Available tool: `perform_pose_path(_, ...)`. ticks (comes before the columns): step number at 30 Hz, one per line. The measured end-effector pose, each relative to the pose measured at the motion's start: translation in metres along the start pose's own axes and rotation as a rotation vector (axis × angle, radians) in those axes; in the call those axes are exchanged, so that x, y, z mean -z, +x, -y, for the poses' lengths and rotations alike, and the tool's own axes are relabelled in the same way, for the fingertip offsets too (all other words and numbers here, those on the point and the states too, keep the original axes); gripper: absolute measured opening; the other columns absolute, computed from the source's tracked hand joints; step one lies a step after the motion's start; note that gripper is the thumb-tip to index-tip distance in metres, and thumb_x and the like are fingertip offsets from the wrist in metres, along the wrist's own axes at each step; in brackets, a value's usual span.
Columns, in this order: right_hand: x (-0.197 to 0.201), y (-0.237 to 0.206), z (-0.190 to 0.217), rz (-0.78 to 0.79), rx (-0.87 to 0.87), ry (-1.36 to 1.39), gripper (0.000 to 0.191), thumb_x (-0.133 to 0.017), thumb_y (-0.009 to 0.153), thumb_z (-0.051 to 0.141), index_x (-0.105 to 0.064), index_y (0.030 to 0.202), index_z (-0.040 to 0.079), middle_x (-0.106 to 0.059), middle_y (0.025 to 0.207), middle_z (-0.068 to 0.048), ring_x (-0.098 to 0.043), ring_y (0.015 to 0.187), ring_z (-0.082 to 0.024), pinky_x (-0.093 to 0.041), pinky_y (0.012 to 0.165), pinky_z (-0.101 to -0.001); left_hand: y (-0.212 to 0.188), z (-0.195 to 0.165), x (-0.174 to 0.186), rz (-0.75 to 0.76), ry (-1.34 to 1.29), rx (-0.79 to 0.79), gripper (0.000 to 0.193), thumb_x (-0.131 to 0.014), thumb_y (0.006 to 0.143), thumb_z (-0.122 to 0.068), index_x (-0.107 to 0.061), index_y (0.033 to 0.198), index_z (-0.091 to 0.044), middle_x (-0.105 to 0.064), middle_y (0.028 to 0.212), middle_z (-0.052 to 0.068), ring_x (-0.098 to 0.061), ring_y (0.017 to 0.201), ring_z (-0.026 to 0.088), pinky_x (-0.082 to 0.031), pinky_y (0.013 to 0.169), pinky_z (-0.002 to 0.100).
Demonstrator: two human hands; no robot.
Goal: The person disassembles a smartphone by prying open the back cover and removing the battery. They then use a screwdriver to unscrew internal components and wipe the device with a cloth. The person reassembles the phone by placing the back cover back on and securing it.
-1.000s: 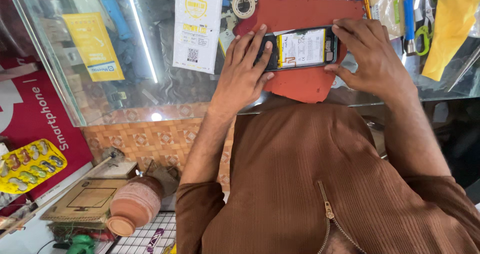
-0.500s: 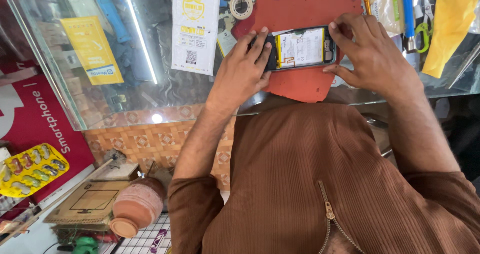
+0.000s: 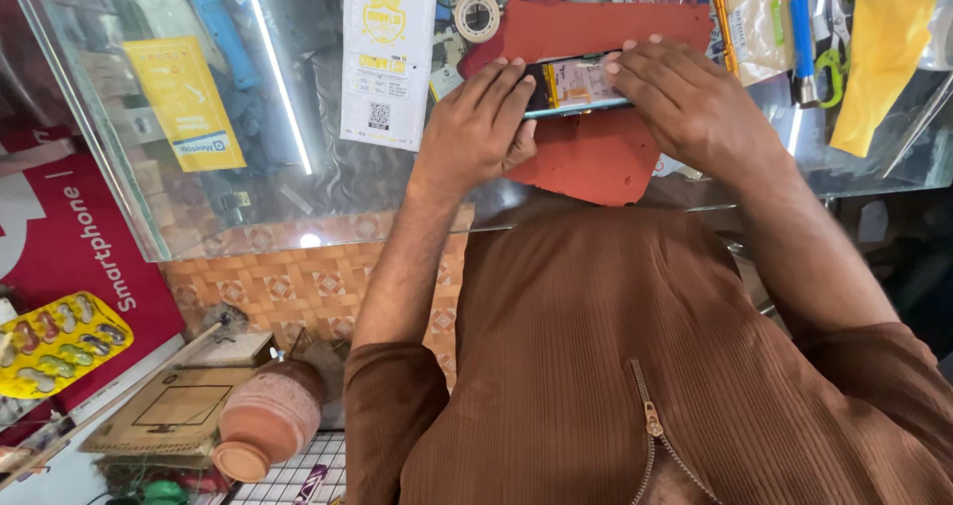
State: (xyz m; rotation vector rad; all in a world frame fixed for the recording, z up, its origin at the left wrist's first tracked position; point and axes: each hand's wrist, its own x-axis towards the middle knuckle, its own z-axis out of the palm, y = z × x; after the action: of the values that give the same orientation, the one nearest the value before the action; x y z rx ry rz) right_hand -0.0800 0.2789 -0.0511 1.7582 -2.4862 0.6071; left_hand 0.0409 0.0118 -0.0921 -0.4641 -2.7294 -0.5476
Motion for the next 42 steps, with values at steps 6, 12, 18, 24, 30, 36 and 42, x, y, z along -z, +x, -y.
perform_pose_path(6, 0.005, 0.008, -0.004, -0.061, -0.036, 0.115, 0.045, -0.069, 0.085, -0.009, -0.065, 0.129, 0.002, -0.071, 0.126, -0.014, -0.07, 0.116, -0.036, -0.058, 0.102, -0.0439, 0.013, -0.006, 0.01, -0.137, -0.322, 0.098, 0.034, -0.071, 0.099, -0.022, -0.061, 0.122, 0.002, -0.068, 0.123, 0.017, -0.066, 0.117, 0.036, -0.056, 0.1, 0.046)
perform_pose_path(12, 0.011, 0.006, 0.012, 0.008, -0.18, 0.247, 0.032, -0.076, 0.091, 0.001, -0.068, 0.122, 0.001, -0.074, 0.108, -0.013, -0.072, 0.093, -0.034, -0.056, 0.074, -0.043, 0.015, -0.009, 0.008, -0.173, -0.7, 0.234, 0.024, -0.075, 0.098, -0.008, -0.062, 0.117, -0.002, -0.068, 0.115, 0.014, -0.069, 0.106, 0.034, -0.057, 0.089, 0.041)
perform_pose_path(18, 0.007, 0.004, 0.019, -0.094, -0.198, 0.353, 0.029, -0.079, 0.094, 0.006, -0.066, 0.118, 0.002, -0.072, 0.114, -0.014, -0.072, 0.102, -0.033, -0.059, 0.084, -0.0402, 0.011, -0.01, 0.005, -0.188, -0.738, 0.254, 0.024, -0.076, 0.097, -0.009, -0.063, 0.117, -0.002, -0.066, 0.116, 0.013, -0.068, 0.109, 0.032, -0.056, 0.094, 0.04)
perform_pose_path(24, -0.005, 0.003, 0.021, -0.116, -0.206, 0.378, 0.031, -0.079, 0.092, 0.006, -0.065, 0.119, -0.001, -0.071, 0.115, -0.017, -0.071, 0.107, -0.036, -0.059, 0.089, -0.0434, 0.01, -0.023, -0.003, -0.277, -0.739, 0.337, 0.023, -0.073, 0.099, -0.006, -0.06, 0.118, -0.004, -0.064, 0.117, 0.013, -0.066, 0.111, 0.032, -0.054, 0.099, 0.04)
perform_pose_path(30, -0.021, -0.011, 0.024, -0.186, -0.243, 0.338, 0.034, -0.074, 0.086, 0.0, -0.067, 0.119, -0.001, -0.072, 0.11, -0.019, -0.072, 0.102, -0.038, -0.059, 0.086, -0.0457, 0.01, -0.016, -0.012, -0.237, -0.704, 0.317, 0.022, -0.073, 0.097, -0.006, -0.062, 0.116, -0.004, -0.066, 0.124, 0.013, -0.066, 0.117, 0.033, -0.054, 0.103, 0.04)
perform_pose_path(36, -0.037, -0.031, 0.034, -0.379, -0.353, 0.357, 0.028, -0.078, 0.091, 0.008, -0.064, 0.114, -0.001, -0.071, 0.098, -0.019, -0.072, 0.083, -0.038, -0.059, 0.071, -0.0451, 0.034, -0.034, -0.04, -0.443, -0.752, 0.38, 0.052, -0.075, 0.101, -0.023, -0.046, 0.142, -0.012, -0.051, 0.153, 0.016, -0.051, 0.142, 0.033, -0.04, 0.124, 0.045)
perform_pose_path(42, -0.022, -0.041, 0.045, -0.531, -0.378, 0.252, 0.029, -0.073, 0.088, 0.002, -0.06, 0.114, -0.004, -0.069, 0.108, -0.018, -0.072, 0.095, -0.036, -0.062, 0.082, -0.043, 0.054, -0.068, -0.049, -0.396, -1.452, 0.513, 0.096, -0.08, 0.098, -0.038, -0.012, 0.164, -0.019, -0.041, 0.165, 0.023, -0.055, 0.138, 0.038, -0.048, 0.122, 0.052)
